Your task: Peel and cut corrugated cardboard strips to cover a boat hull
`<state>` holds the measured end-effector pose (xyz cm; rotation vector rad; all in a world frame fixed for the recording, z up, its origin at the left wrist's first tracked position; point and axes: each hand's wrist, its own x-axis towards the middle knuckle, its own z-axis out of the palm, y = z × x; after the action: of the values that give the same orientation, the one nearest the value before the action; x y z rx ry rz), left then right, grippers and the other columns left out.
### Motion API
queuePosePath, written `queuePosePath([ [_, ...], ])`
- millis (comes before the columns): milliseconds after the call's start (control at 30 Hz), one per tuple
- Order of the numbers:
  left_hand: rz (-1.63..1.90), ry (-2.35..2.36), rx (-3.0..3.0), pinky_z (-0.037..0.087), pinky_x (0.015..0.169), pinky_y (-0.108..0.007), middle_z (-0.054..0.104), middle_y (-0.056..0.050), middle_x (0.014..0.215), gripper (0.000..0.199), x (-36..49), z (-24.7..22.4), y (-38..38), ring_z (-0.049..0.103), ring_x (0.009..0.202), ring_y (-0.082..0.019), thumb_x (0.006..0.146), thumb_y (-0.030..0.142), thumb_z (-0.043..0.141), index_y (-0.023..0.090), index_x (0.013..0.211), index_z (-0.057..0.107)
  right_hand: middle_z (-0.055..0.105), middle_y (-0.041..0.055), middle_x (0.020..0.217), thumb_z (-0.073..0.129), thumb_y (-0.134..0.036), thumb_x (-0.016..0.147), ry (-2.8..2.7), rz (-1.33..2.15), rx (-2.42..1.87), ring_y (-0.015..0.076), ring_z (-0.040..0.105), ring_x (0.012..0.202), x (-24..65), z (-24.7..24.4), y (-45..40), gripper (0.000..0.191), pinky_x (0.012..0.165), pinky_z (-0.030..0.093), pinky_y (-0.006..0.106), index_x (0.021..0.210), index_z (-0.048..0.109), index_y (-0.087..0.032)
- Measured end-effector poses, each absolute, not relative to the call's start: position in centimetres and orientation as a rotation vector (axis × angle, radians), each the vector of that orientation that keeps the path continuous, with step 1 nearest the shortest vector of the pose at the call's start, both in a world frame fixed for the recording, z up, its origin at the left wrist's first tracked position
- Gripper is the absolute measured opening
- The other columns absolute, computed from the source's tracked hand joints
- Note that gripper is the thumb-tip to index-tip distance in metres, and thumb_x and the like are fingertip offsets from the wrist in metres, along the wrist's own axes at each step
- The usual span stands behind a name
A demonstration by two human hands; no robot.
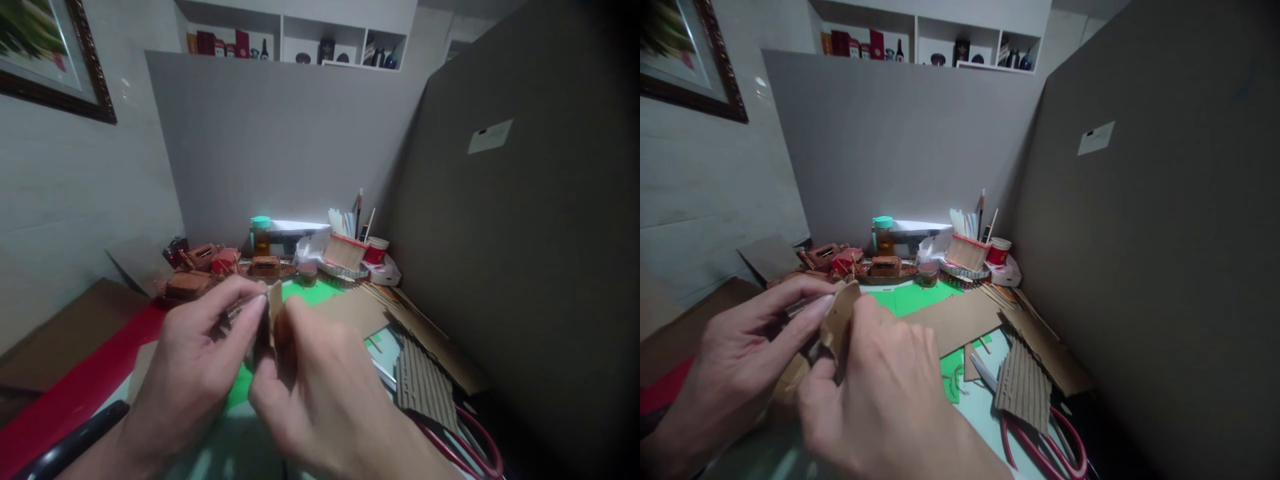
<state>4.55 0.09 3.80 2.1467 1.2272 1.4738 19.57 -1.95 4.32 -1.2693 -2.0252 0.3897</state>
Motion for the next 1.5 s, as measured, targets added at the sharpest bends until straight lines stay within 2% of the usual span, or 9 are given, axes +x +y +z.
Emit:
queuePosePath([
  [233, 1.339, 1.294, 2.162, 0.042, 0.051, -0.021, 0.059, 0.006, 0.065, 0.020, 5.1, 3.5, 0.2, 0.056, 0.055, -0.012, 0.092, 0.036, 0.053, 0.025, 0.077, 0.059, 0.054, 0.0041, 0.070, 0.037, -0.025, 0.094, -2.072, -0.101, -1.212, 0.0160, 0.040, 0.056, 19.7, 3.2, -1.0, 0.025, 0.052, 0.018, 0.030, 0.078, 0.054, -0.017],
  [333, 1.431, 1.373, 1.998, 0.039, 0.045, -0.021, 0.051, 0.006, 0.062, 0.024, 5.2, 3.5, 0.7, 0.049, 0.052, -0.012, 0.091, 0.040, 0.051, 0.024, 0.073, 0.055, 0.048, 0.0011, 0.064, 0.039, -0.020, 0.091, -1.939, -0.081, -1.130, 0.0146, 0.041, 0.055, 20.1, 3.0, -0.4, 0.022, 0.053, 0.024, 0.030, 0.073, 0.051, -0.018],
  [500, 1.473, 1.342, 1.727, 0.046, 0.053, -0.022, 0.058, 0.005, 0.072, 0.023, 5.0, 3.1, 1.0, 0.053, 0.062, -0.015, 0.093, 0.048, 0.048, 0.027, 0.085, 0.055, 0.045, -0.0014, 0.063, 0.040, -0.016, 0.091, -1.691, -0.033, -0.978, 0.0123, 0.042, 0.054, 20.6, 2.9, 0.0, 0.023, 0.054, 0.029, 0.028, 0.070, 0.048, -0.018],
  [667, 1.526, 1.166, 1.569, 0.039, 0.046, -0.016, 0.050, 0.008, 0.061, 0.022, 5.7, 3.6, 0.6, 0.048, 0.054, -0.011, 0.087, 0.042, 0.061, 0.026, 0.078, 0.048, 0.047, -0.0003, 0.066, 0.040, -0.014, 0.093, -1.637, -0.187, -0.913, 0.0125, 0.043, 0.055, 20.6, 2.8, 0.3, 0.022, 0.055, 0.031, 0.028, 0.076, 0.055, -0.015],
  [867, 1.287, 0.980, 1.442, 0.051, 0.059, -0.020, 0.067, 0.006, 0.081, 0.035, 5.1, 4.2, 0.3, 0.065, 0.070, -0.015, 0.080, 0.042, 0.072, 0.032, 0.110, 0.055, 0.044, -0.0002, 0.064, 0.045, -0.009, 0.092, -1.855, -0.311, -0.800, 0.0114, 0.038, 0.052, 20.6, 3.1, -0.2, 0.022, 0.051, 0.031, 0.028, 0.071, 0.053, -0.014],
  [1000, 1.104, 0.951, 1.477, 0.053, 0.071, -0.025, 0.073, 0.001, 0.093, 0.021, 4.3, 4.0, 0.7, 0.066, 0.085, -0.020, 0.087, 0.035, 0.065, 0.027, 0.106, 0.067, 0.047, 0.0004, 0.066, 0.043, -0.009, 0.094, -1.832, -0.210, -0.797, 0.0119, 0.042, 0.054, 20.7, 3.1, -0.3, 0.022, 0.052, 0.033, 0.027, 0.075, 0.053, -0.014],
  [1200, 1.098, 0.790, 1.243, 0.056, 0.082, -0.030, 0.073, -0.001, 0.120, 0.033, 4.4, 4.3, 0.6, 0.069, 0.098, -0.022, 0.086, 0.014, 0.060, 0.027, 0.114, 0.070, 0.052, 0.0007, 0.072, 0.038, -0.021, 0.099, -1.599, 0.071, -0.942, 0.0144, 0.051, 0.064, 21.2, 3.0, 0.5, 0.026, 0.060, 0.038, 0.028, 0.077, 0.050, -0.019],
  [1333, 1.088, 0.649, 1.071, 0.058, 0.077, -0.023, 0.075, -0.001, 0.118, 0.037, 4.3, 4.2, 0.4, 0.071, 0.099, -0.020, 0.082, 0.006, 0.061, 0.028, 0.110, 0.073, 0.056, 0.0011, 0.077, 0.037, -0.031, 0.101, -1.476, 0.237, -1.015, 0.0163, 0.054, 0.072, 21.2, 3.5, 0.4, 0.028, 0.069, 0.042, 0.031, 0.081, 0.052, -0.020],
  [1500, 1.113, 0.631, 0.892, 0.061, 0.078, -0.028, 0.075, -0.001, 0.119, 0.042, 4.0, 4.0, 0.4, 0.072, 0.102, -0.024, 0.079, 0.003, 0.062, 0.030, 0.110, 0.073, 0.065, 0.0049, 0.092, 0.039, -0.038, 0.101, -1.348, 0.398, -1.006, 0.0204, 0.059, 0.087, 21.3, 3.8, 0.3, 0.027, 0.082, 0.046, 0.035, 0.098, 0.060, -0.021],
])
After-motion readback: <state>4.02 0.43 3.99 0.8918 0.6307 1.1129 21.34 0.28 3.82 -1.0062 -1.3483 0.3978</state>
